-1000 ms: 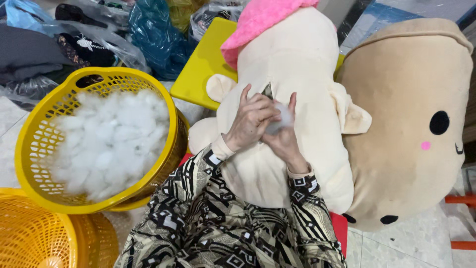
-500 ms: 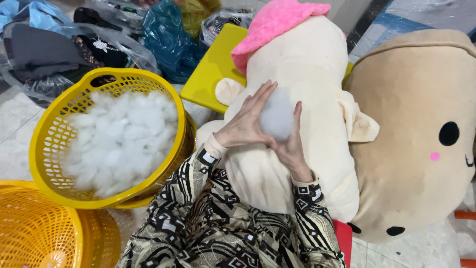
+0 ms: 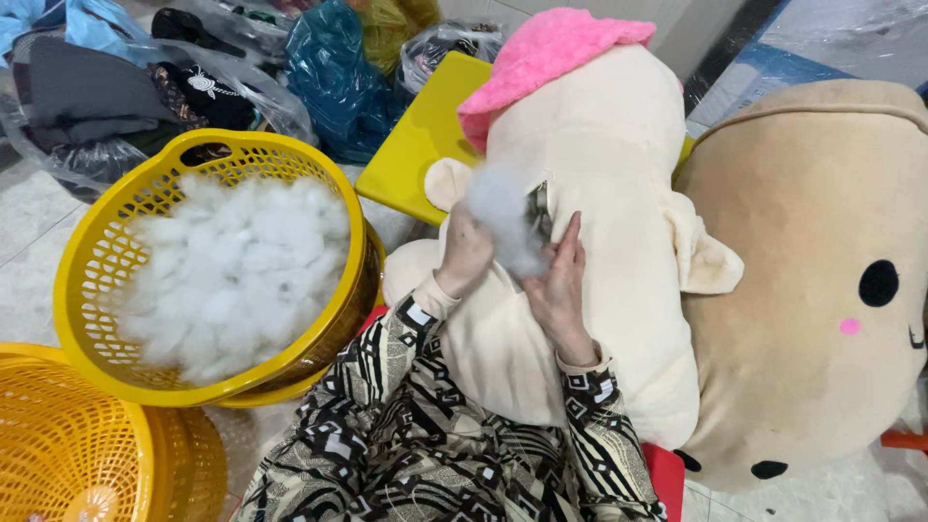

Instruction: The person repeatedly takes handfuls of white stuffing from a yellow basket and inserts them into the opening of a large plush toy. The person compresses the stuffing inside the toy to distribute it evenly.

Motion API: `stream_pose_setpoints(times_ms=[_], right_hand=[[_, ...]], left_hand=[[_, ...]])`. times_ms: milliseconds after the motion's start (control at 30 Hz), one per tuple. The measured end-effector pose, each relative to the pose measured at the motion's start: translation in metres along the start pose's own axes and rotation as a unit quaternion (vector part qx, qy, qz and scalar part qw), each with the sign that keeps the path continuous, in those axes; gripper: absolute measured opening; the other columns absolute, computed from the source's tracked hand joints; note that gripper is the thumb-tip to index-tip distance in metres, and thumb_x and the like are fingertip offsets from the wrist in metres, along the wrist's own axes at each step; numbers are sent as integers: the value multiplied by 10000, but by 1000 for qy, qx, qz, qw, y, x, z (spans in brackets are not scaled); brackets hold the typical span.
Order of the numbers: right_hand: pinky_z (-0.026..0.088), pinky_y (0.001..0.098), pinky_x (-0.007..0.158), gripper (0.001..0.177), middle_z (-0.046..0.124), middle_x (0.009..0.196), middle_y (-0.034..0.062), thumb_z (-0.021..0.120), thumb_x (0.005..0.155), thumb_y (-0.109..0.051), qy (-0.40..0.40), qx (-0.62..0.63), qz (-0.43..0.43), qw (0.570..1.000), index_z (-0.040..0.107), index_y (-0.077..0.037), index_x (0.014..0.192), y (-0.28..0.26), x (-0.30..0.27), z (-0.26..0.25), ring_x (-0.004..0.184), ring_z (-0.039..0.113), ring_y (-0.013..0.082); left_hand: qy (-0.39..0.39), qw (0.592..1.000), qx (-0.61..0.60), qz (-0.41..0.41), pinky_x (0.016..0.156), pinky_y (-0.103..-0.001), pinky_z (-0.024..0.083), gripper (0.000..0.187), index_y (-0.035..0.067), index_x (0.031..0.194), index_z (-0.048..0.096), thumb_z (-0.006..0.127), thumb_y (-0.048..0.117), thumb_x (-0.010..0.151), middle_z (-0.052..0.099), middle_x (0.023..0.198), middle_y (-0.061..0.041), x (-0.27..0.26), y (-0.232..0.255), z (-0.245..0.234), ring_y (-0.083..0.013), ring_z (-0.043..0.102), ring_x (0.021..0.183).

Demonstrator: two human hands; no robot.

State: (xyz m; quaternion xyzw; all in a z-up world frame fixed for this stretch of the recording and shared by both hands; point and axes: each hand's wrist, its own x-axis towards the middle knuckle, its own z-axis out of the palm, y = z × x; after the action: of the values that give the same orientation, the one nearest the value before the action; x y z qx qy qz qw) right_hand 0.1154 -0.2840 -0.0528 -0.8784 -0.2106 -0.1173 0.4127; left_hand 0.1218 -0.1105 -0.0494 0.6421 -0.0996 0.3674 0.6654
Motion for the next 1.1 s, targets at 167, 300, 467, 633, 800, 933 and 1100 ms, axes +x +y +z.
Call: stream_pose_setpoints(times_ms=[167, 300, 467, 633, 800, 933, 1100], right_hand=[[126, 563, 1255, 1159, 656, 1325, 201, 820, 793, -81, -22, -20, -61, 998, 20, 37, 1623, 7, -1, -3, 1282, 611, 309], [146, 583, 1231, 1147, 514, 1487, 298, 796, 768, -82, -19, -66, -99, 993, 37, 45, 1618, -1, 3, -9, 1322, 564, 343], [130, 605, 1220, 1086, 523, 1434, 280, 837, 807, -165, -76, -101, -29, 992, 142, -29, 1631, -52, 5, -57, 1379, 497, 394], [381, 483, 1195, 735, 451, 1536, 267, 772, 915, -142, -24, -149, -258, 954, 445, -26, 1563, -141, 17, -69, 1416, 452, 439], [378, 446, 1195, 767, 448, 1547, 218, 826, 877, -185, -291, 90, -373, 876, 442, -49, 1527, -213, 51, 48, 1455, 432, 407], [229, 469, 1217, 1029, 253, 1615, 292, 854, 795, -232, -359, 223, -401, 813, 237, 1, 1584, -226, 41, 152, 1513, 225, 457], [427, 474, 1158, 632, 668, 1388, 152, 550, 876, 74, -335, 287, -276, 854, 551, -60, 1493, -188, 6, 238, 1309, 629, 320]], left_hand=[[82, 983, -165, -7, 1075, -376, 491, 378, -5, 1398, 525, 578, 71, 1032, 602, 1348, -82, 24, -11, -22, -219, 597, 1229], [162, 981, -55, 94, 1097, -406, 488, 363, 1, 1501, 489, 458, 189, 1192, 549, 1430, -187, 71, 13, -89, -291, 583, 1267], [155, 971, -171, 58, 1103, -411, 549, 401, 77, 1510, 438, 513, 189, 1132, 489, 1493, -71, 81, 60, -196, -175, 597, 1242], [133, 980, 99, -109, 981, -303, 523, 308, 4, 1316, 634, 660, 198, 1078, 679, 1234, -64, -2, 86, -229, -149, 623, 1111], [-41, 967, 85, -235, 944, -293, 516, 533, 58, 1335, 608, 760, 185, 840, 681, 1240, -22, -53, 100, -254, -127, 628, 1086], [-57, 976, 96, -185, 998, -321, 509, 564, 21, 1326, 596, 750, 159, 801, 693, 1235, -88, -67, 86, -272, -146, 637, 1125], [-62, 917, 221, -325, 905, -331, 559, 347, -2, 1168, 707, 716, 191, 879, 777, 1020, -150, -98, 54, -288, -171, 723, 962]])
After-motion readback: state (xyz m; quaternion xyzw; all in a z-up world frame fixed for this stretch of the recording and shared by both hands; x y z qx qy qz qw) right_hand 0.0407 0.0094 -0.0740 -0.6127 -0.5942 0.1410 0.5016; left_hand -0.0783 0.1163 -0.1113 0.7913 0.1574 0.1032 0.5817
